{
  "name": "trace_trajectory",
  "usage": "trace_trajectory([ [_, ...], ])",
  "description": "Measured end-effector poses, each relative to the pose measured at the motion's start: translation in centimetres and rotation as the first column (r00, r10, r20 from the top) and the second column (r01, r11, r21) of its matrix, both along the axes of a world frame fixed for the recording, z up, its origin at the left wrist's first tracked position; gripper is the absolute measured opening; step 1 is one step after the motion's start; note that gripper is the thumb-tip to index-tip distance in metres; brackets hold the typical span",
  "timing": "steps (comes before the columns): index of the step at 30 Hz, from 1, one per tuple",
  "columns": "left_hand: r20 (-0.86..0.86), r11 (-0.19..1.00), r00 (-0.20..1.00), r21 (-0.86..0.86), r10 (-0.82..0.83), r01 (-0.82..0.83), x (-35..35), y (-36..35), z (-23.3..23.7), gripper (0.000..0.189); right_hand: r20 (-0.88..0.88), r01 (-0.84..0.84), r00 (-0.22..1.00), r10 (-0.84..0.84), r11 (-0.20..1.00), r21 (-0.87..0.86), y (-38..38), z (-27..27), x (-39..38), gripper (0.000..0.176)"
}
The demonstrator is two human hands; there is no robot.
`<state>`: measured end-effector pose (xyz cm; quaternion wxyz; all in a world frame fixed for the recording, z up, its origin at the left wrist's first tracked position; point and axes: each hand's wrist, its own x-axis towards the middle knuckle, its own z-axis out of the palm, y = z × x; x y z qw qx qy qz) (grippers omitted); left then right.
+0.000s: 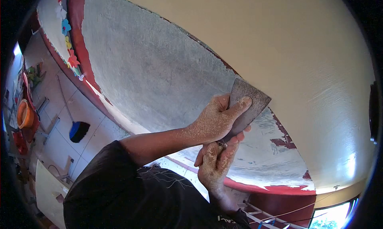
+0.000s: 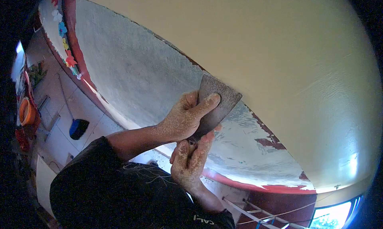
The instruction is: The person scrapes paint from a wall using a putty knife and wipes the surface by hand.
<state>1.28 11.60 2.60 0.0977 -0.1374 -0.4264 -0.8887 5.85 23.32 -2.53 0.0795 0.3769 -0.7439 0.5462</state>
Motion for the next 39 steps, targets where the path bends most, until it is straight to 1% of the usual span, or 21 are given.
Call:
trace_trajectory([
  [1, -0.006, 1.0, 1.0, -0.005, 0.024, -0.024, -0.1, 0.1, -0.1, 0.044, 0.044, -0.031, 0.999, 0.032, 0.999, -0.026, -0.4, 0.3, 0.0, 0.076],
  [2, 0.017, 1.0, 1.0, -0.005, -0.004, 0.004, 0.1, 0.1, 0.0, 0.044, 0.091, -0.055, 0.994, 0.06, 0.997, -0.053, -0.5, 0.5, 0.1, 0.076],
  [4, 0.062, 0.999, 0.997, -0.001, -0.053, 0.053, 0.8, -0.7, 1.0, 0.044, 0.057, -0.058, 0.997, 0.061, 0.997, -0.048, -0.1, 0.3, 0.2, 0.075],
  [5, 0.046, 0.999, 0.998, 0.015, -0.031, 0.03, 0.8, -0.5, 0.7, 0.044, 0.039, -0.067, 0.997, 0.069, 0.997, -0.047, -0.1, 0.2, 0.2, 0.075],
  [6, 0.028, 1.0, 1.0, 0.03, -0.005, 0.005, 0.5, 0.0, 0.3, 0.044, 0.057, -0.046, 0.997, 0.044, 0.999, 0.027, 0.3, 0.1, 0.4, 0.076],
  [7, 0.006, 0.999, 1.0, 0.046, 0.021, -0.021, 0.3, 0.3, 0.2, 0.044, 0.072, -0.038, 0.997, 0.038, 0.999, 0.0, 0.0, 0.2, 0.3, 0.076],
  [9, 0.025, 0.999, 1.0, 0.039, 0.007, -0.008, 0.2, -0.2, 0.5, 0.043, 0.112, -0.005, 0.994, 0.011, 0.999, -0.05, -0.6, 0.4, 0.4, 0.076],
  [12, 0.072, 0.999, 0.996, 0.012, -0.046, 0.045, 0.6, -0.4, 0.6, 0.043, 0.041, -0.103, 0.994, 0.105, 0.994, -0.027, -0.2, 0.2, 0.3, 0.076],
  [13, 0.084, 0.998, 0.995, -0.001, -0.059, 0.059, 0.7, -0.6, 0.6, 0.043, 0.091, -0.062, 0.994, 0.066, 0.997, -0.049, -0.4, 0.2, 0.5, 0.076],
  [15, 0.018, 1.0, 1.0, 0.01, -0.014, 0.014, 0.1, -0.5, 0.0, 0.043, 0.184, 0.016, 0.983, 0.0, 0.997, -0.082, -0.8, 0.2, 1.0, 0.076],
  [16, -0.008, 1.0, 1.0, 0.019, 0.001, -0.001, -0.1, -0.4, -0.2, 0.043, -0.072, -0.009, 0.997, 0.007, 0.999, -0.039, -1.1, -0.1, 0.3, 0.061],
  [19, 0.041, 0.997, 0.998, 0.066, -0.04, 0.037, 0.7, -1.1, 1.1, 0.042, 0.052, -0.002, 0.999, 0.002, 1.0, -0.004, -1.0, 0.7, 0.5, 0.075],
  [20, 0.038, 0.997, 0.999, 0.072, -0.018, 0.015, 0.6, -0.8, 0.9, 0.042, 0.079, 0.008, 0.997, -0.008, 1.0, 0.0, -0.8, 0.7, 0.5, 0.078],
  [22, 0.029, 0.995, 0.999, 0.089, 0.037, -0.04, 0.3, -0.2, 0.4, 0.041, 0.17, 0.013, 0.985, -0.005, 0.999, -0.045, -1.1, 0.6, 0.7, 0.08],
  [24, 0.038, 0.998, 0.999, 0.069, -0.018, 0.015, 0.3, -1.1, 0.6, 0.041, 0.205, 0.016, 0.979, -0.007, 0.999, -0.041, -0.9, 0.5, 0.8, 0.08],
  [28, 0.029, 0.994, 0.995, 0.041, -0.099, 0.098, 0.9, -1.4, 0.6, 0.042, 0.123, 0.002, 0.992, -0.004, 1.0, 0.016, -0.9, 0.4, 0.7, 0.078],
  [31, 0.002, 0.996, 0.996, -0.003, -0.088, 0.088, 0.4, -1.8, 0.0, 0.042, 0.067, 0.003, 0.998, -0.004, 1.0, 0.022, -1.1, 0.2, 0.6, 0.078],
  [34, 0.028, 0.996, 0.997, 0.048, -0.074, 0.073, 1.1, -2.0, 1.0, 0.042, 0.054, 0.02, 0.998, -0.023, 0.998, 0.056, -1.2, 0.8, 0.6, 0.077],
  [36, -0.007, 0.998, 1.0, 0.061, -0.007, 0.007, 0.4, -1.2, 0.3, 0.04, -0.006, 0.023, 1.0, -0.023, 0.998, 0.055, -0.8, 0.0, 0.3, 0.076],
  [37, -0.029, 0.997, 0.999, 0.069, 0.031, -0.029, 0.1, -1.0, 0.2, 0.039, -0.003, 0.015, 1.0, -0.015, 0.999, 0.052, -1.1, 0.0, 0.1, 0.075],
  [39, 0.04, 0.999, 0.998, 0.037, -0.041, 0.039, 0.5, -2.0, 0.5, 0.038, 0.015, 0.019, 1.0, -0.019, 0.998, 0.053, -1.2, 0.0, 0.2, 0.074],
])
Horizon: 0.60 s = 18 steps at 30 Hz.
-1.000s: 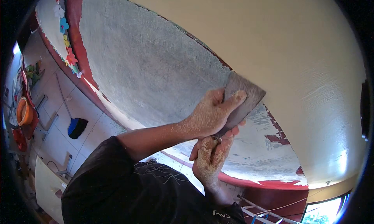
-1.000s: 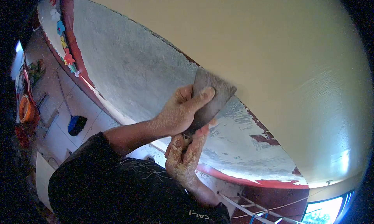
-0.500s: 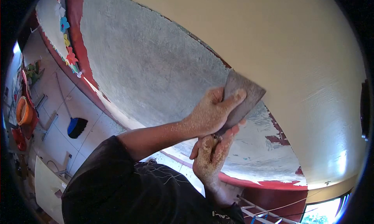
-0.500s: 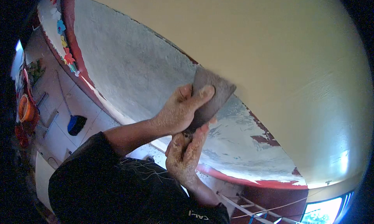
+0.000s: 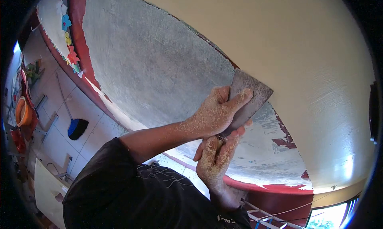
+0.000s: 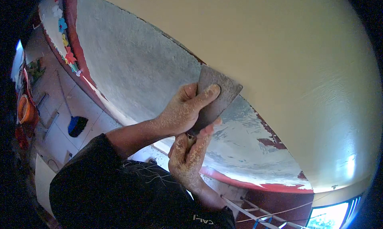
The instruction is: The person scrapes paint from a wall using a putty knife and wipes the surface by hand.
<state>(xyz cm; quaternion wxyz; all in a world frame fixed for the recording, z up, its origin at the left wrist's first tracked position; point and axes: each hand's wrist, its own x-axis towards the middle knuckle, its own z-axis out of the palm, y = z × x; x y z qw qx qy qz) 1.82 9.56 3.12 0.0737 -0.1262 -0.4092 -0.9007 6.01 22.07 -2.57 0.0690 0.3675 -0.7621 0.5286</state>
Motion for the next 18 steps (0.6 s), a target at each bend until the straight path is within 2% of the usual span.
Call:
trace_trajectory([
  [3, 0.019, 0.998, 0.998, 0.001, -0.056, 0.056, 0.2, 0.0, 0.0, 0.037, 0.03, 0.012, 0.999, -0.012, 1.0, -0.005, 0.2, 0.2, 0.3, 0.075],
  [6, 0.016, 1.0, 1.0, -0.021, -0.02, 0.02, -0.1, 0.4, -0.5, 0.037, 0.004, 0.012, 1.0, -0.012, 0.999, -0.049, -0.2, -0.2, 0.2, 0.077],
  [8, 0.033, 0.999, 0.999, -0.018, -0.027, 0.027, 0.0, 0.4, -0.4, 0.038, 0.042, 0.039, 0.998, -0.039, 0.999, -0.009, -0.6, 0.8, 0.5, 0.076],
  [9, 0.042, 0.999, 0.998, -0.005, -0.049, 0.05, 0.4, -0.1, 0.4, 0.04, 0.098, -0.009, 0.995, 0.017, 0.997, -0.083, -0.9, 1.1, 0.6, 0.074],
  [10, 0.05, 0.998, 0.996, 0.009, -0.069, 0.068, 0.6, -0.3, 0.8, 0.042, 0.058, -0.003, 0.998, 0.006, 0.998, -0.057, -0.5, 1.0, 0.6, 0.074],
  [12, 0.008, 0.999, 1.0, 0.038, 0.017, -0.017, 0.0, 0.9, 0.2, 0.042, -0.034, -0.01, 0.999, 0.009, 1.0, -0.012, 0.0, 0.5, 0.1, 0.075],
  [13, -0.017, 0.996, 0.998, 0.056, 0.067, -0.066, -0.3, 1.0, 0.0, 0.042, 0.121, 0.017, 0.993, -0.01, 0.998, -0.059, -0.2, 1.0, 0.6, 0.075],
  [16, 0.026, 0.998, 0.998, -0.015, -0.063, 0.063, 0.0, -0.3, 0.0, 0.039, -0.05, -0.024, 0.998, 0.024, 1.0, -0.015, -0.9, 0.6, 0.0, 0.073],
  [17, 0.038, 0.996, 0.996, -0.016, -0.083, 0.084, 0.3, -0.2, 0.1, 0.039, 0.123, -0.036, 0.991, 0.048, 0.995, -0.093, -1.0, 1.3, 0.6, 0.074],
  [18, 0.047, 0.995, 0.994, -0.018, -0.097, 0.098, 0.5, -0.3, 0.3, 0.038, 0.042, -0.023, 0.999, 0.025, 0.998, -0.054, -0.5, 0.9, 0.5, 0.074],
])
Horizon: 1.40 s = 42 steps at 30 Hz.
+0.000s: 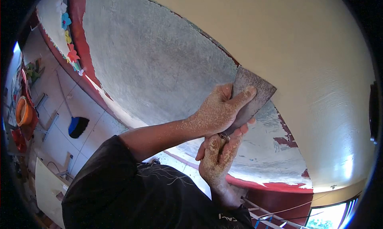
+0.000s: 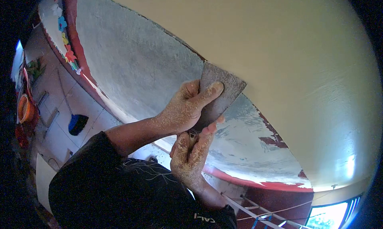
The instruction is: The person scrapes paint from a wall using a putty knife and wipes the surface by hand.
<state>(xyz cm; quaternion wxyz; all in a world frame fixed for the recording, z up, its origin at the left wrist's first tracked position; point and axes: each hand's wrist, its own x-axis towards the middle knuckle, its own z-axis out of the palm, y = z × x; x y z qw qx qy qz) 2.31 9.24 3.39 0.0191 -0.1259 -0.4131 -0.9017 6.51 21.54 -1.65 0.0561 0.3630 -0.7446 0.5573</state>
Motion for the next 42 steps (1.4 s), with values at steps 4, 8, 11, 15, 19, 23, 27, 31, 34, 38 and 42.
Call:
trace_trajectory([
  [4, -0.069, 0.992, 0.989, -0.011, 0.127, -0.128, -0.9, 1.3, -0.8, 0.044, -0.183, 0.046, 0.983, -0.034, 0.997, 0.059, 0.6, -1.2, -0.3, 0.073],
  [8, -0.017, 0.997, 0.997, 0.012, 0.074, -0.074, -0.1, 0.6, 0.2, 0.044, 0.075, -0.047, 0.996, 0.047, 0.999, 0.0, 0.5, -0.3, 0.2, 0.073],
  [11, -0.063, 0.989, 0.988, -0.048, 0.138, -0.142, -0.6, 1.1, -0.6, 0.045, 0.03, 0.045, 0.999, -0.043, 0.997, -0.064, 0.0, -1.0, 0.3, 0.068],
  [15, -0.031, 0.998, 0.998, 0.03, 0.057, -0.056, -0.1, 0.6, 0.3, 0.037, 0.048, 0.03, 0.999, -0.025, 0.995, -0.093, -0.5, 0.1, 0.2, 0.068],
  [19, -0.054, 0.998, 0.997, 0.003, 0.062, -0.062, -0.2, 0.4, 0.0, 0.04, -0.066, 0.035, 0.997, -0.033, 0.998, 0.042, 0.3, -0.4, -0.4, 0.073],
  [23, -0.017, 0.997, 0.997, 0.029, 0.07, -0.069, 0.0, 0.3, 0.5, 0.041, 0.054, -0.019, 0.998, 0.019, 1.0, 0.013, 0.5, -0.4, -0.1, 0.078],
  [27, -0.068, 0.981, 0.979, 0.012, 0.194, -0.194, -0.8, 1.1, -0.6, 0.041, 0.017, -0.005, 1.0, 0.005, 1.0, 0.003, 0.3, -0.6, -0.1, 0.078],
  [31, -0.012, 0.998, 0.999, 0.036, 0.045, -0.044, 0.0, 0.3, 0.3, 0.041, 0.021, -0.006, 1.0, 0.006, 1.0, 0.003, -0.1, -0.1, 0.0, 0.076],
  [34, -0.04, 0.994, 0.994, 0.044, 0.098, -0.097, -0.4, 0.3, -0.1, 0.041, -0.083, 0.015, 0.996, -0.013, 1.0, 0.023, 0.1, -0.8, -0.2, 0.077],
  [38, -0.002, 0.996, 0.996, -0.005, 0.087, -0.087, 0.0, -0.1, 0.5, 0.041, 0.102, -0.009, 0.995, 0.012, 0.999, -0.036, -0.4, 0.3, 0.0, 0.076],
  [42, -0.022, 0.981, 0.985, 0.095, 0.169, -0.166, -0.8, 1.2, -0.6, 0.041, -0.087, 0.03, 0.996, -0.023, 0.996, 0.082, -0.2, 0.1, 0.1, 0.077],
])
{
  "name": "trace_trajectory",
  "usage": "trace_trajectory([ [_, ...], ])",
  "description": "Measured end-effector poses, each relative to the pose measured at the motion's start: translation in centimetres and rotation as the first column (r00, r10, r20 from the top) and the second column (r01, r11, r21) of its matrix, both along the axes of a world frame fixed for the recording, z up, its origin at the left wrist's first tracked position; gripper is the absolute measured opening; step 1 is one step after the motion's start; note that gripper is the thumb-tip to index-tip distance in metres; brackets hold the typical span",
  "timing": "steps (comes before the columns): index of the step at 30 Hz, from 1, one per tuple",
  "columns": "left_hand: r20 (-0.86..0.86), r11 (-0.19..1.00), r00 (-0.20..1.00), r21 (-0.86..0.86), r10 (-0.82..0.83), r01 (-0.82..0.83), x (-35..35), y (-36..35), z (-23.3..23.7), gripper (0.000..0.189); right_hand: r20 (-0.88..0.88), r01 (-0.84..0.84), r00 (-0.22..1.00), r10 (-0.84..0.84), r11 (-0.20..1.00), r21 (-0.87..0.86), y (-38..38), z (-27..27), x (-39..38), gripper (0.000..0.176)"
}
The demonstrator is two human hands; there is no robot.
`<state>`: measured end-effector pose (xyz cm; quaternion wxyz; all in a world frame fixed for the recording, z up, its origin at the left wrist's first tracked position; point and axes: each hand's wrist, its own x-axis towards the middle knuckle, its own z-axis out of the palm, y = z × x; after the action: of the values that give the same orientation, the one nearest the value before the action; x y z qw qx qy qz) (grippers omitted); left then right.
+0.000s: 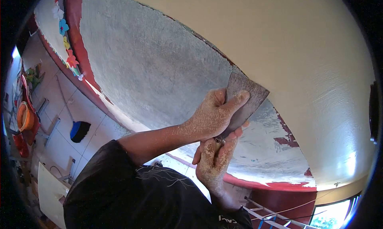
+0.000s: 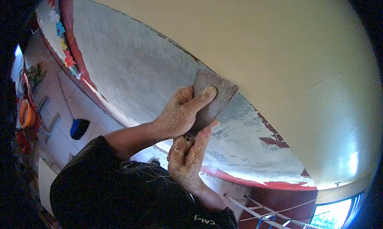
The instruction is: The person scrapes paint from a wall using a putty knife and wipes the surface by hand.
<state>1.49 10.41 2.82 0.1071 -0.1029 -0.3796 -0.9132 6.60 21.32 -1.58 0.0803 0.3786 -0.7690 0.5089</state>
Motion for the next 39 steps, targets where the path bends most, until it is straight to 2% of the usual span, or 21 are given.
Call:
trace_trajectory([
  [2, -0.033, 0.995, 0.997, -0.074, -0.067, 0.064, 0.5, -1.2, 0.3, 0.042, -0.318, 0.131, 0.946, -0.069, 0.976, 0.177, -0.1, 1.0, -0.4, 0.078],
  [3, -0.005, 0.994, 0.997, -0.077, -0.077, 0.077, 0.7, -1.1, 0.5, 0.042, -0.17, 0.029, 0.985, -0.012, 0.995, 0.098, 0.1, 0.6, -0.3, 0.078],
  [5, 0.039, 0.992, 0.996, -0.089, -0.081, 0.085, 1.0, -1.4, 0.9, 0.043, 0.061, -0.033, 0.997, 0.04, 0.994, -0.107, 0.0, -0.4, -0.4, 0.077],
  [7, 0.019, 0.997, 0.999, -0.073, -0.037, 0.038, 0.6, -0.9, 0.3, 0.043, 0.022, -0.049, 0.998, 0.052, 0.992, -0.117, -0.1, -1.0, 0.0, 0.077],
  [10, 0.022, 0.995, 0.997, -0.068, -0.069, 0.07, 0.6, -1.4, 0.3, 0.044, -0.297, 0.121, 0.952, -0.068, 0.979, 0.164, -0.3, 0.7, -0.5, 0.078],
  [11, 0.046, 0.992, 0.994, -0.083, -0.095, 0.098, 1.0, -1.9, 0.9, 0.044, -0.062, -0.001, 0.998, 0.003, 0.999, 0.041, -0.3, 0.2, -0.3, 0.079],
  [12, 0.063, 0.988, 0.992, -0.1, -0.113, 0.119, 1.3, -2.3, 1.4, 0.045, 0.156, -0.098, 0.981, 0.114, 0.989, -0.11, -0.3, -0.1, -0.4, 0.079],
  [15, 0.012, 1.0, 1.0, -0.009, -0.014, 0.015, 0.4, -0.8, 0.5, 0.044, 0.03, -0.049, 0.998, 0.052, 0.996, -0.08, -0.4, -0.9, -0.2, 0.079],
  [18, 0.042, 0.99, 0.995, -0.101, -0.091, 0.095, 0.9, -2.2, 1.0, 0.043, -0.101, -0.003, 0.995, 0.005, 1.0, 0.015, -0.5, -0.5, -0.6, 0.078],
  [19, 0.038, 0.991, 0.994, -0.09, -0.1, 0.103, 1.0, -2.0, 0.9, 0.043, -0.018, -0.007, 1.0, 0.007, 1.0, -0.003, -0.7, 0.0, -0.2, 0.077],
  [21, 0.019, 0.992, 0.995, -0.073, -0.099, 0.1, 0.9, -2.1, 0.8, 0.043, 0.033, -0.023, 0.999, 0.025, 0.998, -0.059, -1.0, -0.1, -0.1, 0.076],
  [22, -0.004, 0.995, 0.998, -0.076, -0.067, 0.066, 0.7, -1.8, 0.3, 0.044, 0.005, -0.035, 0.999, 0.035, 0.995, -0.091, -0.8, -0.8, -0.1, 0.075],
  [24, -0.056, 0.997, 0.998, -0.076, -0.002, -0.002, 0.0, -1.4, 0.0, 0.044, 0.006, -0.03, 1.0, 0.03, 0.996, -0.087, -1.1, -0.9, -0.5, 0.074],
  [28, 0.019, 0.992, 0.995, -0.076, -0.094, 0.096, 0.9, -2.3, 0.9, 0.037, 0.077, 0.02, 0.997, -0.02, 1.0, 0.007, -1.0, 0.4, -0.1, 0.075],
  [32, 0.012, 0.992, 0.995, -0.074, -0.098, 0.098, 0.4, -1.9, 0.1, 0.042, -0.077, -0.015, 0.997, 0.014, 1.0, -0.014, -0.7, -1.2, -0.6, 0.077],
  [34, 0.018, 0.99, 0.993, -0.082, -0.116, 0.117, 0.7, -1.8, 0.4, 0.044, 0.029, -0.027, 0.999, 0.029, 0.998, -0.059, -0.6, -0.8, -0.1, 0.078],
  [36, 0.015, 0.993, 0.996, -0.081, -0.089, 0.09, 0.8, -2.1, 0.9, 0.044, 0.26, -0.016, 0.964, 0.057, 0.987, -0.157, -1.2, 0.2, 0.3, 0.078],
  [37, 0.007, 0.993, 0.997, -0.097, -0.071, 0.071, 0.7, -1.8, 0.8, 0.044, 0.178, -0.065, 0.98, 0.086, 0.991, -0.121, -0.7, -0.3, 0.0, 0.078],
  [39, -0.019, 0.992, 1.0, -0.125, -0.023, 0.021, 0.3, -1.3, 0.1, 0.044, 0.101, -0.05, 0.993, 0.061, 0.993, -0.109, -0.9, -1.0, -0.1, 0.079],
])
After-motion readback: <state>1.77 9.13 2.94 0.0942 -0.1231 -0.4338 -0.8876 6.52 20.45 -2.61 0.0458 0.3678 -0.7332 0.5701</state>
